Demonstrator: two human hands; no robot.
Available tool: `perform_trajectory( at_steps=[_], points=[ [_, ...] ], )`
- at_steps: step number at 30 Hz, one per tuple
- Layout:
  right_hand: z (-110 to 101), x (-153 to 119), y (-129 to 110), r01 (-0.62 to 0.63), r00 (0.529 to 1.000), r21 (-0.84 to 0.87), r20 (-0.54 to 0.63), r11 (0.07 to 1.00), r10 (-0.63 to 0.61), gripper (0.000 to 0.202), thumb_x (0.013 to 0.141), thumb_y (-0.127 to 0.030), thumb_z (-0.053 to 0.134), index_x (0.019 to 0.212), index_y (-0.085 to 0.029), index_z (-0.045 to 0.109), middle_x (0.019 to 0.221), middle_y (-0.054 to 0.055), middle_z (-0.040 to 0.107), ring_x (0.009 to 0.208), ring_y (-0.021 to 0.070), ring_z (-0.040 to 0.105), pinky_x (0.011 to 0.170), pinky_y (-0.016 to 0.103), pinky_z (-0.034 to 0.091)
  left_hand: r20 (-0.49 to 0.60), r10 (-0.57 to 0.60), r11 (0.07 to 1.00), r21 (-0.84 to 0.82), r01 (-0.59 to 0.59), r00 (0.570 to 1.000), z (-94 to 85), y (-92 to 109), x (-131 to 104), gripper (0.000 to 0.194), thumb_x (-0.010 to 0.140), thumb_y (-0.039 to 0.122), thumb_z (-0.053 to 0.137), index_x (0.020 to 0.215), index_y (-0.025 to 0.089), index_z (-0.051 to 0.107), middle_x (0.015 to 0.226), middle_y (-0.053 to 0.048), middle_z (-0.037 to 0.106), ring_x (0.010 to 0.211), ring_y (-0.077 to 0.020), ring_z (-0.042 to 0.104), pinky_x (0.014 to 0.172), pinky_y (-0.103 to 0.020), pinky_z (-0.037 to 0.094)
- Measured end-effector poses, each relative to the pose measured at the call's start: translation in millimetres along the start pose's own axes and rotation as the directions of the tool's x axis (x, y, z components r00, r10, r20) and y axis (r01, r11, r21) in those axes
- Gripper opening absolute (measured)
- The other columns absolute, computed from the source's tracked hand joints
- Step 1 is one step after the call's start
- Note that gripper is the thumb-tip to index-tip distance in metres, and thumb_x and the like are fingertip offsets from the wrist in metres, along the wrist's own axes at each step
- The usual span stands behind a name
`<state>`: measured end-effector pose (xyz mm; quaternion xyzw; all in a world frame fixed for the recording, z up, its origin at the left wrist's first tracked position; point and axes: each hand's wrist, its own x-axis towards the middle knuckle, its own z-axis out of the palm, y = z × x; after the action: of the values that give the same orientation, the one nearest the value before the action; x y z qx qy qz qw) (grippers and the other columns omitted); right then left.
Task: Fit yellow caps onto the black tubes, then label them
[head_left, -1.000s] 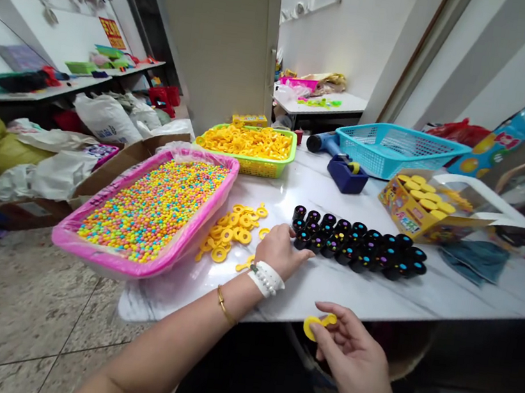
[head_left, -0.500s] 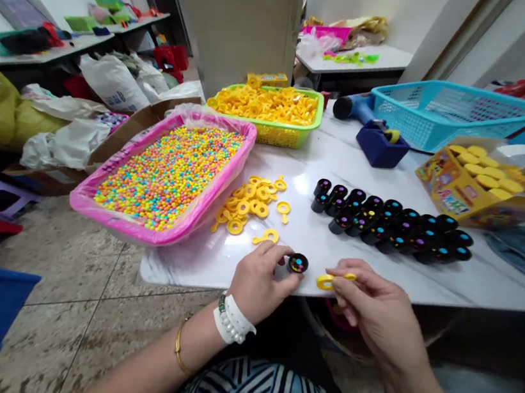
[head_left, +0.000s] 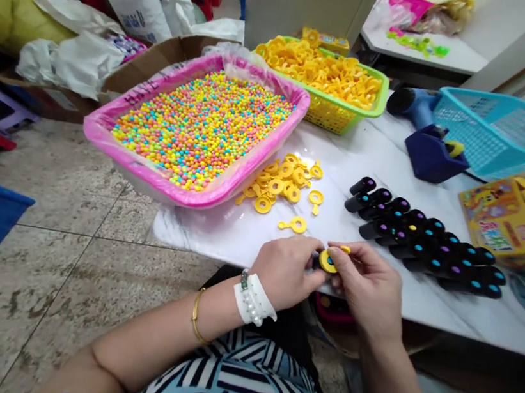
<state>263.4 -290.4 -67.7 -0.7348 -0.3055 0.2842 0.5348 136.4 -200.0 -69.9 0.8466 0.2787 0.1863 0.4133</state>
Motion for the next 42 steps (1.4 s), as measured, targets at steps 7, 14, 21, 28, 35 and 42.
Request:
perform_trajectory(
  at_steps=[7,14,21,28,35,42],
  points=[
    [4.2,-10.0,7.0,0.077,0.996,-0.12,-0.034,0.99,-0.081,0.022,0.088,-0.042,0.063,0.092,-0.021,0.063,0.065,-0.002,0.059,0.048,0.0107,0.048,0.042,0.021,0.039,0.202,-0.117,0.93,-0.321,0.178,0.972,-14.3,-1.7,11.8,0.016,0.086,0.032,0.058,0.089,0.018,0.066,0.061,0.004,0.061,0.057,-0.0113,0.058,0.054,-0.021,0.042],
    [7.4,-11.5,5.0,0.158,0.985,-0.147,-0.04,0.976,-0.166,0.024,0.091,-0.045,0.058,0.093,-0.021,0.063,0.075,0.001,0.063,0.059,0.0145,0.057,0.054,0.025,0.049,0.103,0.01,0.957,-0.289,0.02,0.995,-4.6,-4.7,0.6,0.031,0.085,0.029,0.063,0.113,0.019,0.059,0.069,0.003,0.062,0.062,-0.0125,0.06,0.061,-0.023,0.047],
    [-4.6,-13.7,11.2,0.1,0.994,-0.02,-0.051,0.995,-0.101,0.042,0.094,-0.052,0.049,0.097,-0.018,0.073,0.083,0.005,0.065,0.068,0.0157,0.06,0.062,0.028,0.05,-0.069,0.103,0.994,0.053,-0.099,0.992,9.0,-0.5,-8.6,0.029,0.089,0.039,0.062,0.11,0.019,0.064,0.093,-0.005,0.062,0.082,-0.0181,0.061,0.075,-0.029,0.051],
    [-32.8,33.2,-13.0,-0.211,0.858,-0.058,0.468,0.976,0.213,0.034,0.073,-0.046,0.076,0.074,-0.015,0.063,0.062,-0.002,0.056,0.051,0.009,0.047,0.049,0.022,0.038,0.033,0.11,0.976,0.184,-0.115,0.993,9.0,1.8,-7.0,0.027,0.091,0.036,0.056,0.111,0.019,0.063,0.089,-0.004,0.061,0.075,-0.0177,0.06,0.067,-0.028,0.05],
    [-14.9,13.9,-15.4,0.103,0.949,-0.263,0.314,0.959,-0.016,0.021,0.089,-0.039,0.057,0.085,-0.019,0.054,0.072,-0.003,0.054,0.063,0.0117,0.049,0.056,0.023,0.041,0.087,0.048,0.971,0.23,-0.067,0.995,8.7,-2.0,-2.3,0.022,0.091,0.037,0.056,0.102,0.02,0.064,0.08,-0.003,0.063,0.073,-0.0187,0.061,0.065,-0.028,0.046],
    [-7.5,-12.0,0.6,0.239,0.957,-0.192,0.212,0.952,-0.197,0.019,0.088,-0.033,0.06,0.102,-0.021,0.064,0.089,0.001,0.056,0.072,0.0136,0.051,0.065,0.026,0.043,0.061,0.077,0.969,0.232,-0.089,0.995,8.2,-6.7,-1.3,0.013,0.086,0.03,0.064,0.092,0.019,0.064,0.08,-0.002,0.065,0.076,-0.018,0.06,0.067,-0.027,0.042]
  ],
)
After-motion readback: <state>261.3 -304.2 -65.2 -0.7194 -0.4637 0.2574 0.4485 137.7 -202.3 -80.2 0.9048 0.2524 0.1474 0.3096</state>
